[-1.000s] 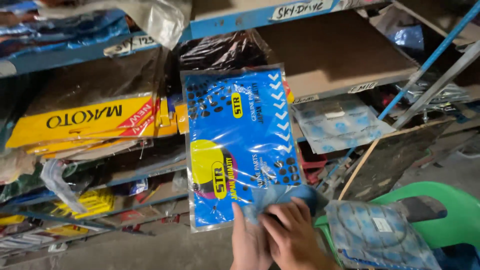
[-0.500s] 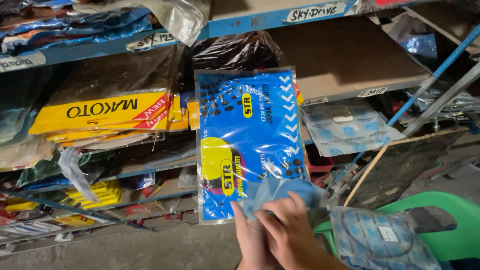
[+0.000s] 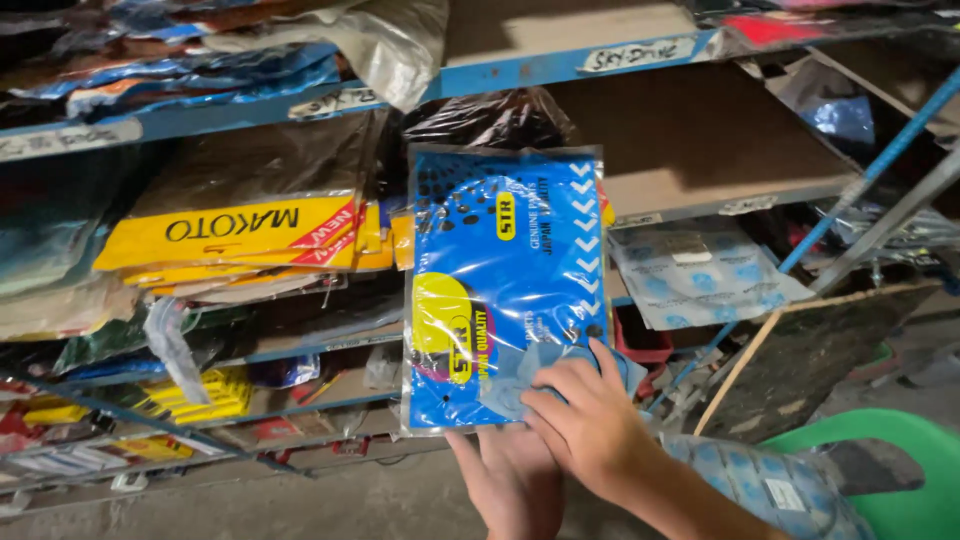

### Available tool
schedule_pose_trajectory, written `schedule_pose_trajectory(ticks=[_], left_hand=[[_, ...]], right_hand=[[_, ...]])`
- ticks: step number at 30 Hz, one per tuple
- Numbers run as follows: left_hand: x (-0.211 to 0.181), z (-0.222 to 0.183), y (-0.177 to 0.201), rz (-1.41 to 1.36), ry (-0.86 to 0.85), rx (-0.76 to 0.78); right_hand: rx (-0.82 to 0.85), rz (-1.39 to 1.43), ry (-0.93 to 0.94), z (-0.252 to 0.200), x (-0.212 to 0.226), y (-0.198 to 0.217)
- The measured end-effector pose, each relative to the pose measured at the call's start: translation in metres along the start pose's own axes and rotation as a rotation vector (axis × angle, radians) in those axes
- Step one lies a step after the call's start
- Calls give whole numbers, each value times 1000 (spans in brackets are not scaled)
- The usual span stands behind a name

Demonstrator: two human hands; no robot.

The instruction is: The person wipes several plastic-wrapped vehicle parts with a blue cloth while standing in front of storage shelves.

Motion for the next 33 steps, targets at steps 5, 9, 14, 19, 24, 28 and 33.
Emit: schedule_pose_trajectory(ticks=[5, 9, 14, 19, 24, 28, 33], left_hand=[[-4, -3, -6, -48, -17, 118], [6, -7, 1, 139, 103, -126], [14, -8, 8, 109, 82, -41], [10, -6, 17, 52, -16, 11], [-3, -3, -13, 30, -56, 147], [12, -1, 8, -6, 90, 29], [-4, -8, 1, 119, 114, -465]], right_hand=[[16, 29, 25, -5, -1, -8], [79, 60, 114, 4, 6, -22], [185, 93, 188, 17, 13, -54], [254, 158, 36, 14, 1, -51], [430, 58, -31, -1, -30, -48], [450, -9, -119, 5, -51, -43], [366, -255, -90, 33, -94, -34]])
Point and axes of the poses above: each hand's wrist, its own z-axis towards the middle knuckle, its own y-axis out of the back of the hand, x = y × z, the point moved 10 cm from there along z, towards the middle knuckle, and after that the axes turned 8 degrees about z, right-handed, at the moved point
